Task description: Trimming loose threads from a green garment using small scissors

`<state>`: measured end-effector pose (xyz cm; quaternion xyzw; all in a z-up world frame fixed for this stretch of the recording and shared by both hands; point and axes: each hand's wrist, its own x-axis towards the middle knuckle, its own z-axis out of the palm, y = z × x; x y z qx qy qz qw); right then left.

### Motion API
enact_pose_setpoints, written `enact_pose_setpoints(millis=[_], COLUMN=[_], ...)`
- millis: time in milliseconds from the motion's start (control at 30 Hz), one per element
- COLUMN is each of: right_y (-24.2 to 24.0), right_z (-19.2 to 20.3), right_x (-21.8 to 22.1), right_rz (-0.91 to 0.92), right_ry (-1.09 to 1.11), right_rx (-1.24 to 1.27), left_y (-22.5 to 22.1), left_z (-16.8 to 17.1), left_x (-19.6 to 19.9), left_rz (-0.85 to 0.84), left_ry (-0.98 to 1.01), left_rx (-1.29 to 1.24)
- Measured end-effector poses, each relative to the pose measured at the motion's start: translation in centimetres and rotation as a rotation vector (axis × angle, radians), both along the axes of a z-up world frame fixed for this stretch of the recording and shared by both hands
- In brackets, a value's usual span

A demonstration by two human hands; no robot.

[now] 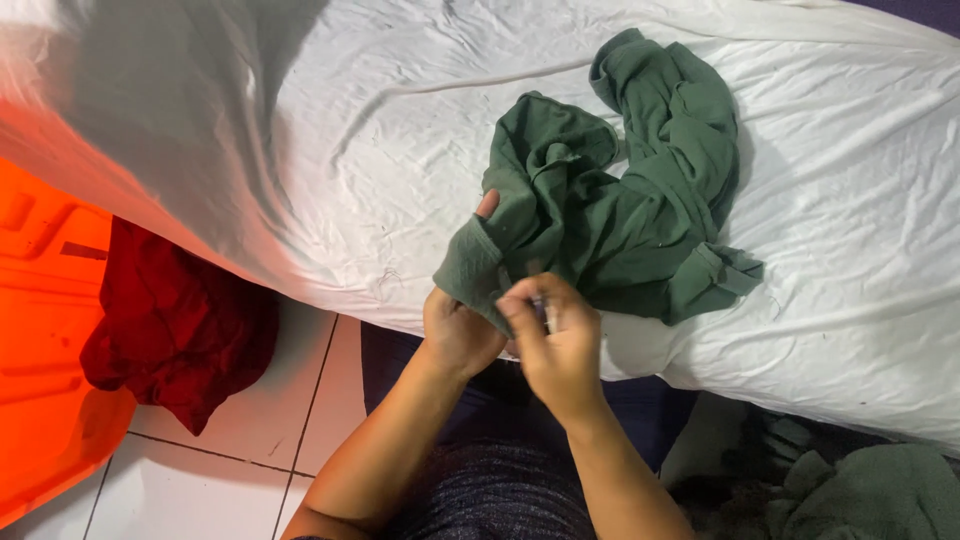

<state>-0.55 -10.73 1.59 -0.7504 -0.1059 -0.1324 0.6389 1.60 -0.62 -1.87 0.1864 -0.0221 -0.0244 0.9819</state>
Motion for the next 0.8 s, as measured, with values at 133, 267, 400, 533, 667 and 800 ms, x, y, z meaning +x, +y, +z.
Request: enact_pose_setpoints(millis=[133,267,400,533,667,800], right_y=[-2.3,-5.2,-5.2,-4.2,-3.7,-4.6], right_z=[-2.9,-3.9,-1.7,-2.7,-2.9,-4.6], right_x=[0.2,1.4,1.0,1.0,1.1,1.2], right_rz=[-0.067,-0.185,-0.113,-0.034,-0.086,-0.194], right_ry=[0.210,0.126,0.211,0.202,0.071,0.119], right_rx=[0.470,0.448,0.184,-0.010,-0.083,0.016], left_y=[0.9,1.2,1.7,1.8,3.5,4.6], left_z=[0.1,0.5,-0.5,-0.4,-2.6,-6.1], left_x=[0.1,0.0,0.4,0.4,0.2,-1.0], left_rz=[-0.024,-0.035,-0.047,-0.047,0.078,0.047], left_ry=[-0.006,0.011,0.032,0.044,0.073,0.226], left_rx=[-0.032,-0.062,-0.062,-0.088,-0.136,0.140])
